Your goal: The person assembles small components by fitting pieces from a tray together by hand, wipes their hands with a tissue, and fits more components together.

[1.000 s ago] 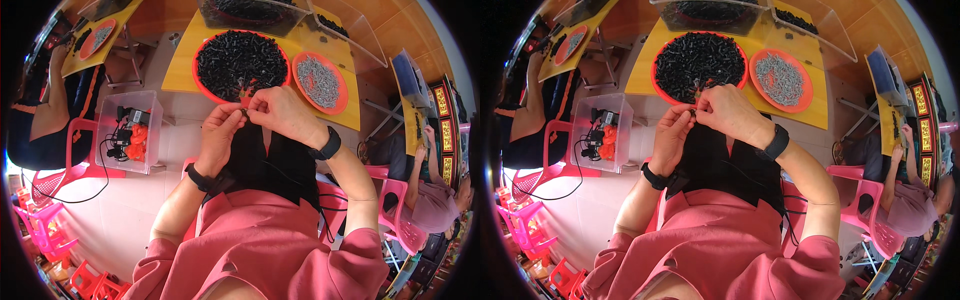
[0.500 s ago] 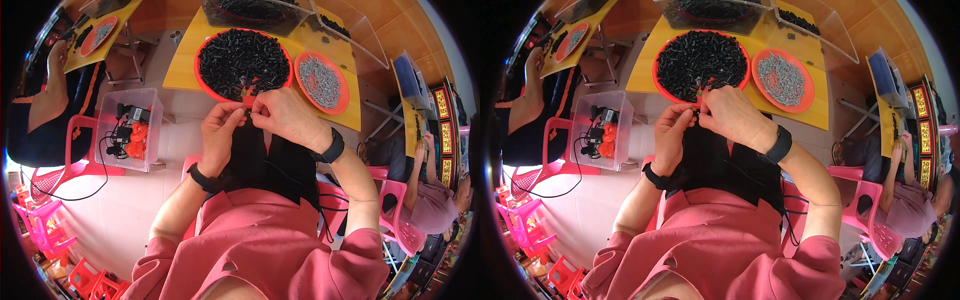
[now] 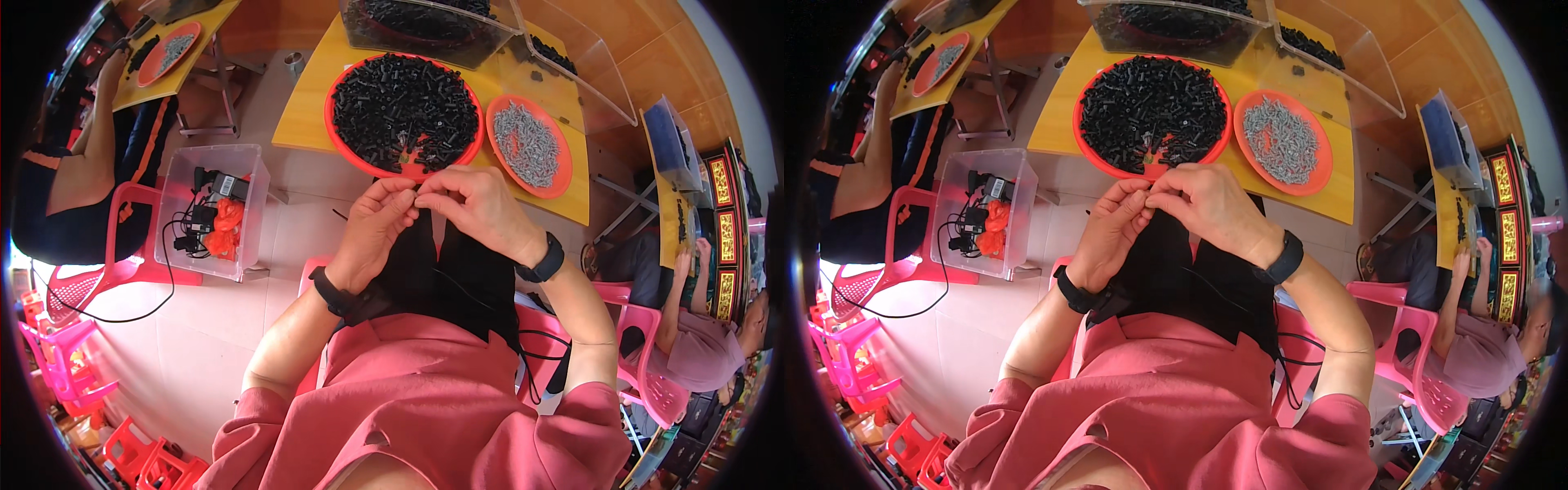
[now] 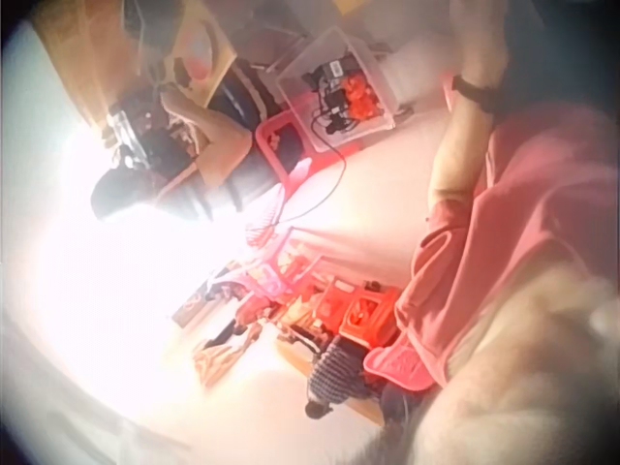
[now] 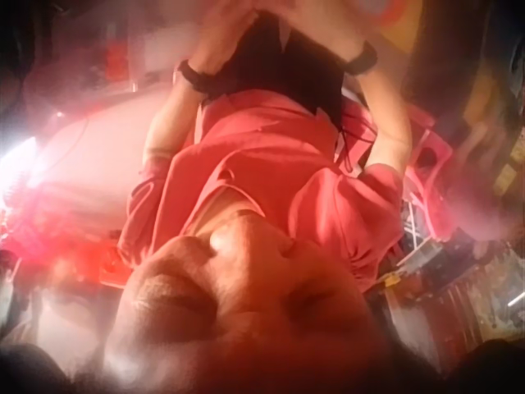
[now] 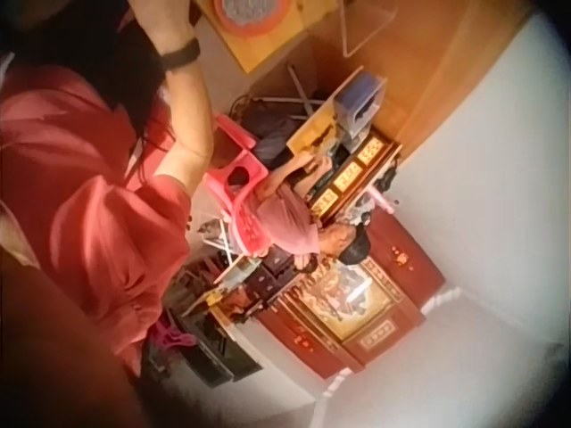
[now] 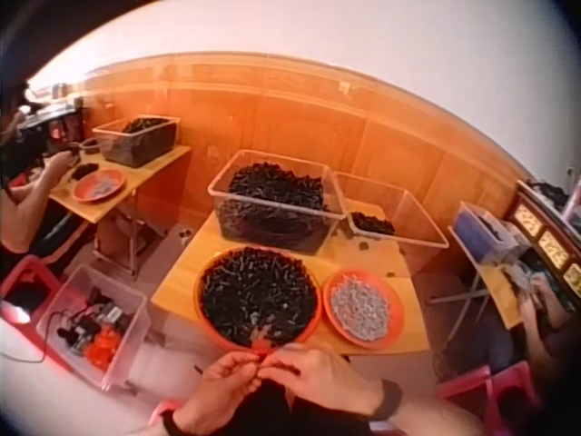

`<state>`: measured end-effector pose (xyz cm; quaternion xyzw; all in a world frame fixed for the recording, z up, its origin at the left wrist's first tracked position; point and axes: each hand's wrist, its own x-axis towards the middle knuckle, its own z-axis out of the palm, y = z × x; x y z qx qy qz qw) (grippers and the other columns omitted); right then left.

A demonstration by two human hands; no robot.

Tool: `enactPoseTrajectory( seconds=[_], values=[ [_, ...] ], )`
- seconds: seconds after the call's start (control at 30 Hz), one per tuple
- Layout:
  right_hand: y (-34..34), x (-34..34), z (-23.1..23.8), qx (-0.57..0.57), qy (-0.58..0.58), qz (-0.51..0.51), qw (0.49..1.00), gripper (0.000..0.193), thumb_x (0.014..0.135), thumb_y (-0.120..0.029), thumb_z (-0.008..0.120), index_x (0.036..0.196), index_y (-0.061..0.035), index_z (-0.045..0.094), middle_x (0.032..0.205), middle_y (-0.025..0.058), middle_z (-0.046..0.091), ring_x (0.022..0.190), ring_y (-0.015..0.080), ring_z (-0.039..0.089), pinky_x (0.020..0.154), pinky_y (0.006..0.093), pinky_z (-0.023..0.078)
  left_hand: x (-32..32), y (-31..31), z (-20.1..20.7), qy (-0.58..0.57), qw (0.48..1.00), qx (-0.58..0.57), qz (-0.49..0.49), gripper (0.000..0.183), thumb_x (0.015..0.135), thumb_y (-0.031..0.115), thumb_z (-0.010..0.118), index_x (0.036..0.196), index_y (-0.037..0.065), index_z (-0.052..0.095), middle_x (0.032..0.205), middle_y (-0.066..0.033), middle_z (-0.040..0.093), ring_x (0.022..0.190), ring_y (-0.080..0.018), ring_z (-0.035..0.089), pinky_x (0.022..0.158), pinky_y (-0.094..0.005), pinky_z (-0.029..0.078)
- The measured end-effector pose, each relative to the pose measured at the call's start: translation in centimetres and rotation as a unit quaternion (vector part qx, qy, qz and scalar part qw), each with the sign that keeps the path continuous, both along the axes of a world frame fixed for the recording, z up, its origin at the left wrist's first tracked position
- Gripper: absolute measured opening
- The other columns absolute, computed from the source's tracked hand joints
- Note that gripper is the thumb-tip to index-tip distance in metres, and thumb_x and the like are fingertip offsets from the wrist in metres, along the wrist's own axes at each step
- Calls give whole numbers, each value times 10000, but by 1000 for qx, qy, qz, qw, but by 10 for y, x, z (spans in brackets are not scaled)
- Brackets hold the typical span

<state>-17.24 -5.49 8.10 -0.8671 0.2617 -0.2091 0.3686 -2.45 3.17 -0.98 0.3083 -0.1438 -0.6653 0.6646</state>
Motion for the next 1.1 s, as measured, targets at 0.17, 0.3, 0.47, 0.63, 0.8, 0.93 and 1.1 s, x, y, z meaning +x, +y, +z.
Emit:
enactPoseTrajectory(
  seconds=[0.17, 0.3, 0.47, 0.63, 0.8, 0.93, 1.1],
  values=[
    [3, 2, -12, -40, -9, 7, 999, 150, 785, -125, 706, 883, -22, 657, 725, 114, 604, 629, 249, 616, 553, 329, 476, 0, -1, -7, 28, 1000, 3, 10, 181, 925, 106, 607, 1093, 44, 586, 919, -23, 639, 777, -78, 603, 705, -192, 501],
    [13, 12, -15, -36, -40, -32, 998, 135, 794, -110, 710, 879, -19, 658, 725, 96, 608, 590, 204, 607, 525, 301, 467, 0, -1, -2, 90, 996, -8, 19, 169, 938, 143, 593, 1082, 55, 593, 928, -16, 640, 796, -85, 608, 708, -193, 504],
    [20, 16, -27, -31, -129, -107, 985, 110, 808, -86, 713, 888, -28, 666, 751, 59, 619, 514, 114, 568, 468, 243, 432, 4, -1, -6, 132, 991, -8, -27, 166, 952, 183, 575, 1069, 68, 600, 931, -3, 640, 802, -86, 610, 697, -188, 503],
    [16, 13, -29, -38, -87, -99, 990, 90, 834, -109, 683, 888, -38, 669, 755, 59, 618, 549, 146, 583, 501, 257, 450, 6, 0, -9, 153, 988, -15, -24, 161, 958, 204, 566, 1050, 77, 604, 958, -14, 652, 772, -76, 595, 649, -171, 482],
    [-35, 18, -22, -127, 15, -123, 984, 89, 831, -108, 650, 862, -25, 656, 771, 106, 617, 681, 243, 614, 600, 341, 469, 7, -1, -2, 114, 993, 25, 14, 168, 963, 225, 560, 1046, 84, 599, 1002, -41, 666, 714, -66, 558, 594, -160, 441],
    [-69, 32, -27, -169, 74, -105, 977, 81, 835, -126, 635, 847, -50, 662, 777, 117, 609, 745, 293, 619, 645, 381, 479, 6, -2, -4, 98, 994, 39, 15, 174, 963, 235, 562, 1048, 87, 595, 1013, -43, 666, 696, -63, 545, 573, -162, 422],
    [-78, 46, -39, -235, 137, -94, 958, 99, 835, -121, 610, 911, -81, 659, 857, 122, 612, 851, 337, 609, 707, 450, 483, 7, -2, -3, 79, 995, 56, 35, 186, 959, 248, 568, 1043, 83, 592, 1025, -47, 666, 670, -60, 534, 554, -166, 405]
  ],
)
